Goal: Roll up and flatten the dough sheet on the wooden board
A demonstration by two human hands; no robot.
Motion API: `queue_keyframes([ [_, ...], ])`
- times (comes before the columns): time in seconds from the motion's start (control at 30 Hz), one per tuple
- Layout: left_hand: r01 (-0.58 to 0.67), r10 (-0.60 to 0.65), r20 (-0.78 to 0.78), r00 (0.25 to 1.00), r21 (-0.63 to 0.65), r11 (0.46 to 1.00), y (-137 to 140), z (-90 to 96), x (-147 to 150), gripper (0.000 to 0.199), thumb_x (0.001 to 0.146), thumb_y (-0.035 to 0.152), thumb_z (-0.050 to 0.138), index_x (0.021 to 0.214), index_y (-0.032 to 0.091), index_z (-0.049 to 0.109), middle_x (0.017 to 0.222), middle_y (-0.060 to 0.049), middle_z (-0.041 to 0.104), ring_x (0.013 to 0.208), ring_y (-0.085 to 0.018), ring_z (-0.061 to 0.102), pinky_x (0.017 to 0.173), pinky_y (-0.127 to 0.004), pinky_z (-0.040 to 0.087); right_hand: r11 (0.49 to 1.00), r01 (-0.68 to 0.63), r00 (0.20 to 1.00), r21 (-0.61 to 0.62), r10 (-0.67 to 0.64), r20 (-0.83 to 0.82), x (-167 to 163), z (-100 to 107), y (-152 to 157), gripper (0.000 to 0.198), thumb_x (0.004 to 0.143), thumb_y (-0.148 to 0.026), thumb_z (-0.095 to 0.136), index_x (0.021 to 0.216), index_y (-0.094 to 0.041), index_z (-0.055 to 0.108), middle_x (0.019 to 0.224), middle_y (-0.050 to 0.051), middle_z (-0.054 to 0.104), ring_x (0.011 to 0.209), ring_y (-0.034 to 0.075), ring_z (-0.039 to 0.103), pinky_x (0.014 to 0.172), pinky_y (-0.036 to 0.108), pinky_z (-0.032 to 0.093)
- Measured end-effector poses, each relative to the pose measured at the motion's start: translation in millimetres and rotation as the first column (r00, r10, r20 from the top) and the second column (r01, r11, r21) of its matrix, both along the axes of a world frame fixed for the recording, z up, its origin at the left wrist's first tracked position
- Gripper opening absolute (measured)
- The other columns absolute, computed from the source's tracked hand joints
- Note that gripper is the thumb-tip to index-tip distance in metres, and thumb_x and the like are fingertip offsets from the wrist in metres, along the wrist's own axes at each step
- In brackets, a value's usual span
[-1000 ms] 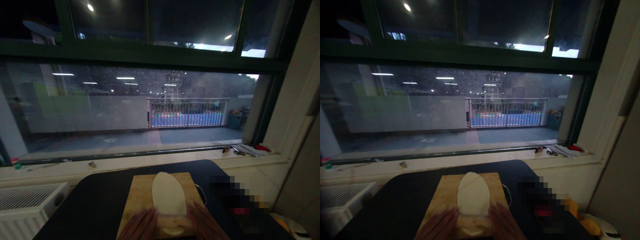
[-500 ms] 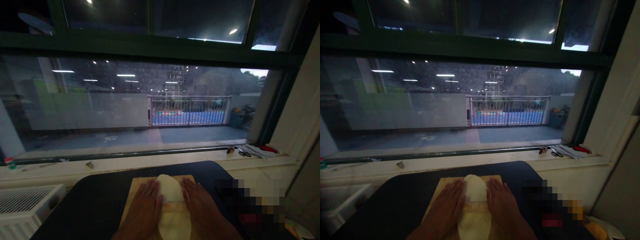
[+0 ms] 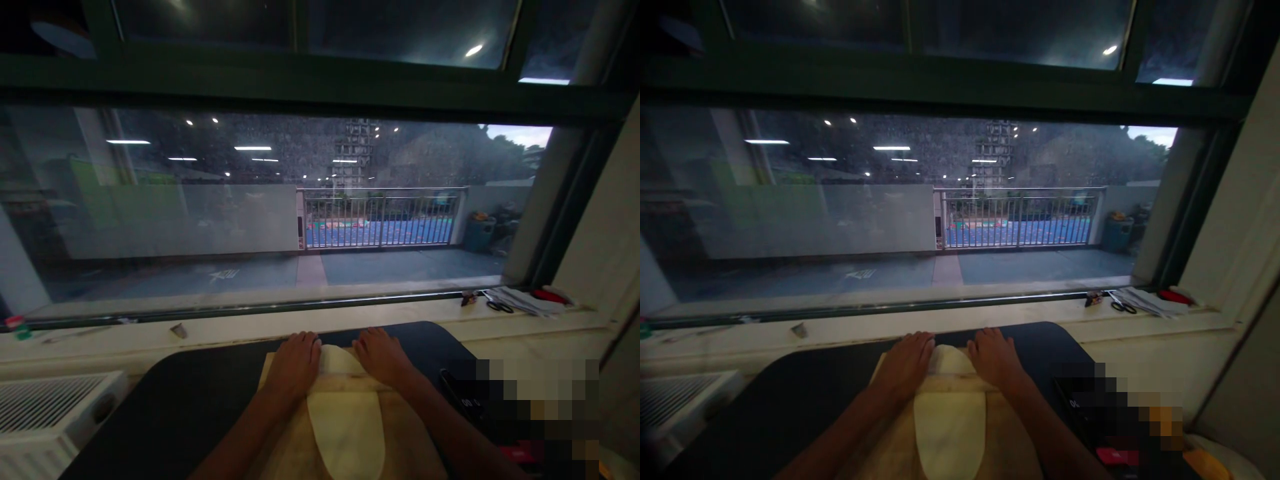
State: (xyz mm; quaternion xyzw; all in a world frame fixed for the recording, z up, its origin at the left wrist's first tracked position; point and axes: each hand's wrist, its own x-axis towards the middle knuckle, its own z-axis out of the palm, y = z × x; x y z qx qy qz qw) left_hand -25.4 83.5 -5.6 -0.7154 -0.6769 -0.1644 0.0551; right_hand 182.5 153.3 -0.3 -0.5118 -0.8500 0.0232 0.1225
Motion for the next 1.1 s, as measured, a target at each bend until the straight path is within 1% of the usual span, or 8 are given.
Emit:
queue_keyframes([
  [0.2,-0.088,0.088,0.016,0.996,-0.017,0.996,22.7,3.7,-3.2,0.06,0.105,0.042,0.015,0.097,0.019,0.07,0.096,-0.01,0.074,0.09,-0.022,0.069,0.085,-0.034,0.047,0.999,0.004,0.999,-0.033,-0.002,0.042,-6.9,-2.5,22.0,0.034,0.095,-0.039,0.046,0.088,-0.018,0.071,0.098,0.012,0.071,0.088,0.023,0.067,0.073,0.03,0.045],
  [0.37,-0.147,0.148,0.021,0.989,-0.052,0.988,30.3,8.4,-1.7,0.068,0.103,0.049,0.013,0.092,0.018,0.073,0.09,-0.012,0.075,0.087,-0.024,0.07,0.081,-0.035,0.047,1.0,0.01,0.998,-0.016,-0.009,0.069,-12.0,2.3,27.3,0.035,0.097,-0.038,0.046,0.091,-0.017,0.074,0.098,0.014,0.074,0.093,0.024,0.069,0.077,0.031,0.047],
  [0.47,-0.151,0.152,0.02,0.988,-0.073,0.986,22.0,16.5,-1.9,0.068,0.104,0.044,0.012,0.095,0.017,0.074,0.091,-0.013,0.075,0.088,-0.023,0.07,0.081,-0.034,0.048,1.0,0.027,0.997,0.0,-0.026,0.073,-12.2,16.9,22.2,0.041,0.099,-0.038,0.042,0.091,-0.015,0.075,0.096,0.018,0.074,0.093,0.028,0.071,0.077,0.035,0.048],
  [0.57,-0.111,0.113,0.009,0.994,-0.09,0.99,2.8,19.2,-4.4,0.055,0.104,0.036,0.018,0.112,0.018,0.07,0.1,-0.011,0.075,0.094,-0.022,0.069,0.083,-0.033,0.049,1.0,0.0,0.999,0.018,-0.001,0.051,-5.9,26.7,3.1,0.052,0.102,-0.04,0.029,0.093,-0.017,0.075,0.093,0.016,0.075,0.089,0.027,0.072,0.078,0.037,0.05],
  [0.7,-0.007,0.006,-0.005,1.0,-0.072,0.997,-25.1,5.0,-4.7,0.044,0.103,0.029,0.025,0.133,0.022,0.057,0.131,-0.007,0.065,0.121,-0.02,0.057,0.106,-0.039,0.039,0.996,-0.043,0.999,0.073,0.043,0.005,5.1,4.9,-33.2,0.046,0.102,-0.044,0.029,0.127,-0.025,0.063,0.134,0.011,0.062,0.122,0.028,0.058,0.103,0.048,0.039],
  [0.8,0.048,-0.047,-0.058,0.997,0.006,0.999,-30.4,-6.0,-0.8,0.046,0.104,0.027,0.021,0.132,0.021,0.057,0.132,-0.006,0.064,0.122,-0.021,0.055,0.11,-0.043,0.035,0.981,-0.011,1.0,0.192,0.015,-0.018,7.1,-17.4,-46.6,0.04,0.101,-0.039,0.033,0.123,-0.026,0.064,0.131,0.009,0.064,0.12,0.028,0.057,0.103,0.048,0.039],
  [0.93,0.015,-0.014,-0.118,0.993,0.01,1.0,-9.8,-11.0,0.5,0.045,0.103,0.024,0.023,0.108,0.018,0.067,0.11,-0.009,0.069,0.109,-0.023,0.061,0.1,-0.042,0.044,0.976,-0.018,1.0,0.216,0.022,-0.014,0.8,-17.9,-38.1,0.039,0.102,-0.031,0.031,0.104,-0.026,0.069,0.106,0.006,0.07,0.1,0.023,0.063,0.089,0.039,0.045],
  [1.1,0.011,-0.015,-0.15,0.989,-0.032,0.999,21.3,-14.2,-6.5,0.039,0.101,0.016,0.028,0.112,0.015,0.065,0.115,-0.013,0.068,0.113,-0.024,0.06,0.101,-0.042,0.043,0.991,0.04,0.999,0.126,-0.04,-0.002,-8.2,-2.2,-14.1,0.039,0.101,-0.033,0.031,0.101,-0.021,0.069,0.106,0.01,0.069,0.103,0.027,0.061,0.085,0.04,0.044],
])
